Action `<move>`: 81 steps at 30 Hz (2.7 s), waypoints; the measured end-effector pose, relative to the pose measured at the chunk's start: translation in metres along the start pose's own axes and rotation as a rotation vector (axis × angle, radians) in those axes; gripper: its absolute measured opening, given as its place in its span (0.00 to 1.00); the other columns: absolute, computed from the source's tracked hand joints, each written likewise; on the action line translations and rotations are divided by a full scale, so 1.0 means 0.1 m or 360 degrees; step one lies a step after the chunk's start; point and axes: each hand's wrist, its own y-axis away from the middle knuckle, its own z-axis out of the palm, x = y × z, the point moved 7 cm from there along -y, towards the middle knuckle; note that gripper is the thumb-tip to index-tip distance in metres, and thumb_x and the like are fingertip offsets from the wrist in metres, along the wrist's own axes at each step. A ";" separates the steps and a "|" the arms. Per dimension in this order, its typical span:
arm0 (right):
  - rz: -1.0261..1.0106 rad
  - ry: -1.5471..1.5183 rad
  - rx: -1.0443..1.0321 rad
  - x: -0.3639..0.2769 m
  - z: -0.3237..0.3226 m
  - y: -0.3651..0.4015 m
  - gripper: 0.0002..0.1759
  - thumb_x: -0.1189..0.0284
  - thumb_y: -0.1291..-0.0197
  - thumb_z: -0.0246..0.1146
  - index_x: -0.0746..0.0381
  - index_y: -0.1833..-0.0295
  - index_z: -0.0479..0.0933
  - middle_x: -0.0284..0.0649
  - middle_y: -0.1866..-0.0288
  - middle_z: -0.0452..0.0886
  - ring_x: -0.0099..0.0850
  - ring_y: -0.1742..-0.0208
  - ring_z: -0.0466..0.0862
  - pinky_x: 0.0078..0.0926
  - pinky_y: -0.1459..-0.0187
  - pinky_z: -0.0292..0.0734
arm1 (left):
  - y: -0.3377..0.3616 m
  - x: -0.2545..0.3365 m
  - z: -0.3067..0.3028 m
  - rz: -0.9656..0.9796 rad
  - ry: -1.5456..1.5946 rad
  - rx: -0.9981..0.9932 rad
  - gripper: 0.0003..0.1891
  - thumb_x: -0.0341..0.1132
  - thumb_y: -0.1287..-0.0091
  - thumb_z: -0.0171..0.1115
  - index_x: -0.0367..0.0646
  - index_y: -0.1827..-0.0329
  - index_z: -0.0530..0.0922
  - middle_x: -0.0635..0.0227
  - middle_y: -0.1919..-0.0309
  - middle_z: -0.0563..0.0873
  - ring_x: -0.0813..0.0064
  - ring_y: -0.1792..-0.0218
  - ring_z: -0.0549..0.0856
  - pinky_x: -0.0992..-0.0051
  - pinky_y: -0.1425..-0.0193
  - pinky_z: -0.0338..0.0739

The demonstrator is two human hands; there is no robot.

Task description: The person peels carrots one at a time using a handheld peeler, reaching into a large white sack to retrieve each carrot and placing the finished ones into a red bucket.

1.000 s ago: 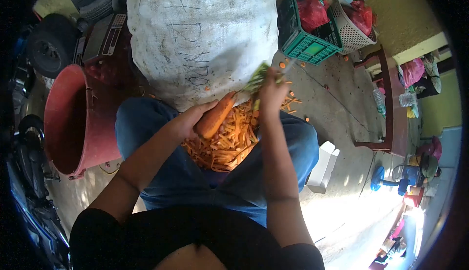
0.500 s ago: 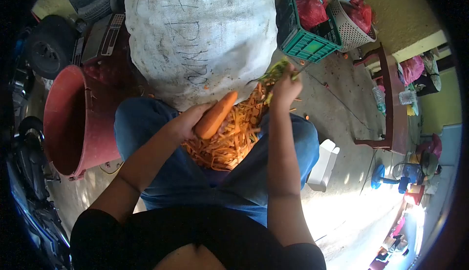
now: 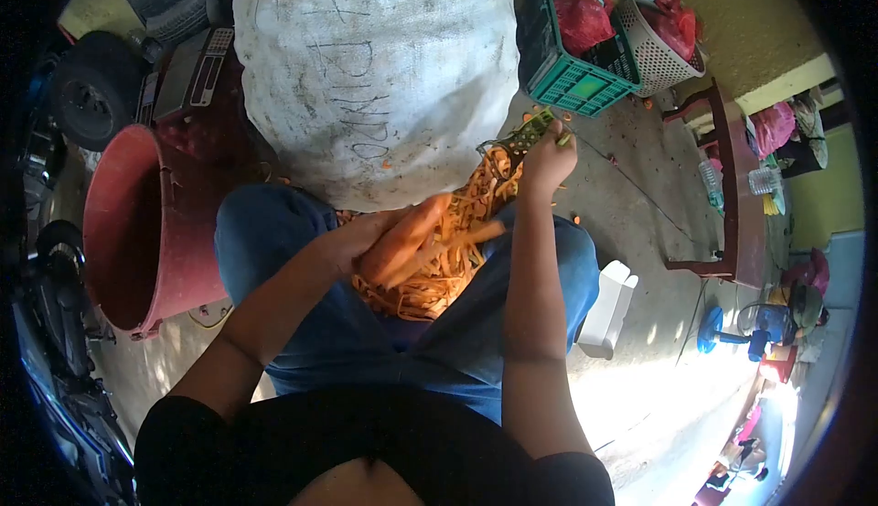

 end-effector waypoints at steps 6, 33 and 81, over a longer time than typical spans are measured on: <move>0.0214 -0.0768 -0.0759 -0.45 0.21 0.77 0.12 0.65 0.42 0.51 0.63 0.69 0.70 0.34 0.77 0.71 0.19 0.80 0.68 0.17 0.78 0.65 | -0.11 0.13 -0.11 0.0055 0.0161 0.0267 0.17 0.45 0.35 0.39 0.40 0.64 0.69 0.66 0.76 0.74 0.72 0.78 0.76 0.73 0.80 0.73; -0.0278 -0.0118 -0.0215 -0.29 0.12 0.25 0.11 0.70 0.44 0.52 0.67 0.71 0.71 0.43 0.81 0.75 0.31 0.80 0.74 0.28 0.76 0.69 | 0.03 0.11 -0.01 0.0033 -0.0255 0.0001 0.19 0.43 0.34 0.38 0.34 0.54 0.67 0.60 0.70 0.77 0.73 0.73 0.78 0.74 0.69 0.75; -0.0423 -0.0233 -0.0905 -0.76 0.25 1.24 0.11 0.68 0.42 0.51 0.66 0.67 0.71 0.38 0.77 0.74 0.24 0.75 0.71 0.23 0.71 0.67 | -0.08 0.13 -0.32 0.0255 0.0075 0.0111 0.17 0.43 0.35 0.38 0.39 0.54 0.68 0.63 0.64 0.78 0.72 0.67 0.80 0.72 0.63 0.78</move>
